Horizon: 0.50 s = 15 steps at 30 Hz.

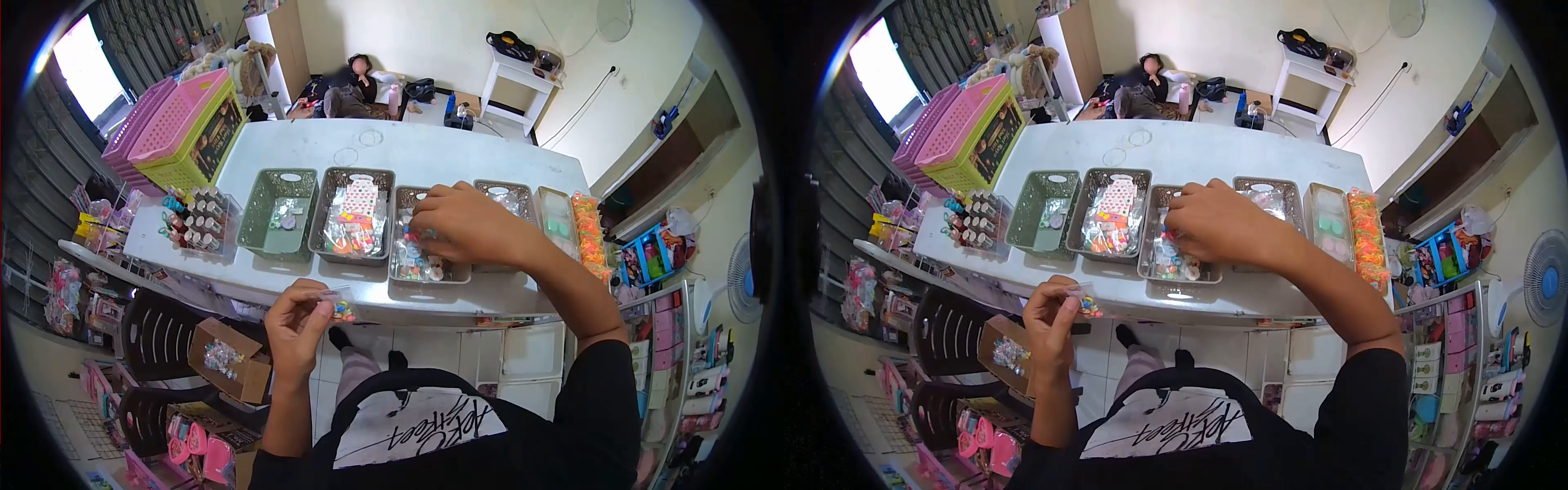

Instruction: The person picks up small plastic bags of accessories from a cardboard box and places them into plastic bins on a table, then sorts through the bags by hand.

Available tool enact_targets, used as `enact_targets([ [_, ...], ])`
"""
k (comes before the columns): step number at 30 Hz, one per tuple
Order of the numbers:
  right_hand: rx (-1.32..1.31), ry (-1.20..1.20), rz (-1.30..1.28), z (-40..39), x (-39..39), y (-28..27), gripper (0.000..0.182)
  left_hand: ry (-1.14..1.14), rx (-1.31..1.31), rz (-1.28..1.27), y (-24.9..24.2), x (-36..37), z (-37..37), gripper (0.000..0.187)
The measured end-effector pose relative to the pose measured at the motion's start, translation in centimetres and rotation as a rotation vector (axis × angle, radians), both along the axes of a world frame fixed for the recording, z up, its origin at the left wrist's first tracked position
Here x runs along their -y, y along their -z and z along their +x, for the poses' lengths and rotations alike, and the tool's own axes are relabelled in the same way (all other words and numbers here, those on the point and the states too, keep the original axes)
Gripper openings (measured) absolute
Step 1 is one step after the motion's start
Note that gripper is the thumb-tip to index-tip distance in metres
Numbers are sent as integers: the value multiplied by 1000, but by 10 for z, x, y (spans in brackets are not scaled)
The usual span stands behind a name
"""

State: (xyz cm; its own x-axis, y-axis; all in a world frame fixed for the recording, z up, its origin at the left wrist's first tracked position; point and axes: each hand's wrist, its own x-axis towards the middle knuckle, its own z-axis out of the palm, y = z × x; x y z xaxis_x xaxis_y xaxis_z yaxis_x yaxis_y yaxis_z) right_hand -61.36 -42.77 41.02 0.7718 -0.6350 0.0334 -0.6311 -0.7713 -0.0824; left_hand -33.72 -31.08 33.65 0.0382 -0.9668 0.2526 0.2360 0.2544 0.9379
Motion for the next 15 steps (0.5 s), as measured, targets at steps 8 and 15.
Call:
enact_targets([
  [8, 746, -165, 463, 9, -28, -50, 29, 93, 261, -312, -47, 54, -52, 12],
  [15, 417, 206, 311, -16, 1, -35, 33, -71, 922, -593, -47, 57, -51, 35],
])
